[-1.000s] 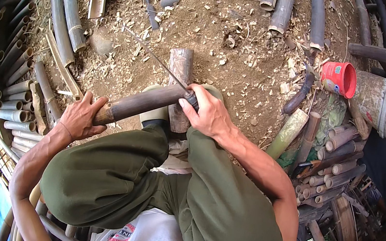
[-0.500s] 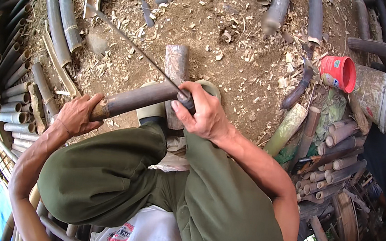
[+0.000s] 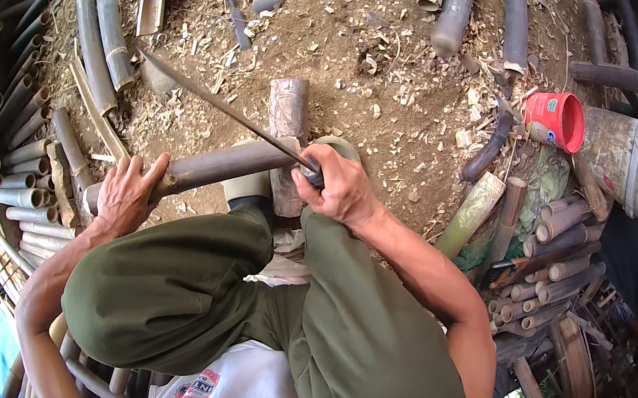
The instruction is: The person cuts several bamboo stalks into smaller sections and strips them using a machete, working on the ground surrounded by bamboo pieces.
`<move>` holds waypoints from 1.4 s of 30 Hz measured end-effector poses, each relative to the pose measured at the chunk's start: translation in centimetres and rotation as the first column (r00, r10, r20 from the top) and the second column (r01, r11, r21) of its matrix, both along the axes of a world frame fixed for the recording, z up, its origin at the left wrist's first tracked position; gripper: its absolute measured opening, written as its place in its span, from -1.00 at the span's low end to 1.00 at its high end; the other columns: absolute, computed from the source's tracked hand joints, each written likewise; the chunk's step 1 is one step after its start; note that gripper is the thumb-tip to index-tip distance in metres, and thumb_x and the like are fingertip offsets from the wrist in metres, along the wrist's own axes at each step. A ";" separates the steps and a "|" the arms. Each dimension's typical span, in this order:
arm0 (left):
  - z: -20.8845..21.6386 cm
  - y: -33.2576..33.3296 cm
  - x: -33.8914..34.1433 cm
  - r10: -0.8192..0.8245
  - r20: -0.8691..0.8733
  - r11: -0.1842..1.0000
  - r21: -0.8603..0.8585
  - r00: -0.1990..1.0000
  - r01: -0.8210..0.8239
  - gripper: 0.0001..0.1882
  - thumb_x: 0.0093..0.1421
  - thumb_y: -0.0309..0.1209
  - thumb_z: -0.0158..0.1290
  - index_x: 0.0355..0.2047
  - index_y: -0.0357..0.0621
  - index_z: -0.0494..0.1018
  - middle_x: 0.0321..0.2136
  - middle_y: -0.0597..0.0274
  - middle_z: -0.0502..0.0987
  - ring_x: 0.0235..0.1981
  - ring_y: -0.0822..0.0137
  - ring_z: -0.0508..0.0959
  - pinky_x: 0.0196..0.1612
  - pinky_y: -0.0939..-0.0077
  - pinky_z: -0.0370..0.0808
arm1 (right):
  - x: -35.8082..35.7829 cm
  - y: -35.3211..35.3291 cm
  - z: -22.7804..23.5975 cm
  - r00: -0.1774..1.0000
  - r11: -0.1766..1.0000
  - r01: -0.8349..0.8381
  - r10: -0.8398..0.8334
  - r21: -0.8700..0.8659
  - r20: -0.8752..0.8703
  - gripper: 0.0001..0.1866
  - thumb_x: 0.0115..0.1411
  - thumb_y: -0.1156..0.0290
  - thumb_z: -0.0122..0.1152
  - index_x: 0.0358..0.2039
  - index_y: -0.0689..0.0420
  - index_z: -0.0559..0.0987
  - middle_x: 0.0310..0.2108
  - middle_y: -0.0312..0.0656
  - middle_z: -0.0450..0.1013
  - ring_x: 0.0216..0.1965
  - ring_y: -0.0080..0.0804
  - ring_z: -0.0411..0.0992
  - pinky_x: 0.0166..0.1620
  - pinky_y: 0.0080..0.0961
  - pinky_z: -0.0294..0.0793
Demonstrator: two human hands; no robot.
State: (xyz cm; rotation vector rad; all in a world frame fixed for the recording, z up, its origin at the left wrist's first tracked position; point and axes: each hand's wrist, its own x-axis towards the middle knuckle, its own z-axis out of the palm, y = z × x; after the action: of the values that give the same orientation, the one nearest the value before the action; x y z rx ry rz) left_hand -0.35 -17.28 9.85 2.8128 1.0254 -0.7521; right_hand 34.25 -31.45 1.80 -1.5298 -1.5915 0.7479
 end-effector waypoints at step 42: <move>-4.1 -0.3 11.9 0.996 -0.004 -0.022 -0.981 0.091 0.194 -0.25 0.13 -0.04 0.21 0.12 -0.31 0.18 -0.18 -0.01 0.49 -0.23 0.15 0.62 -0.14 0.15 0.65 | 7.3 -2.6 0.6 0.800 0.756 0.582 -0.597 -0.299 0.048 -0.67 0.27 0.30 0.22 -0.10 0.30 0.48 -0.47 -0.14 0.51 -0.52 -0.36 0.48 -0.41 -0.39 0.45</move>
State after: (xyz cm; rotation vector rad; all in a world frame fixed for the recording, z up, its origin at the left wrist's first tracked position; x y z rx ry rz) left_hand 11.54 -17.58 5.72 0.8424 0.8385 0.3887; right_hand 41.51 -34.03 2.42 -2.0736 -0.8736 0.6673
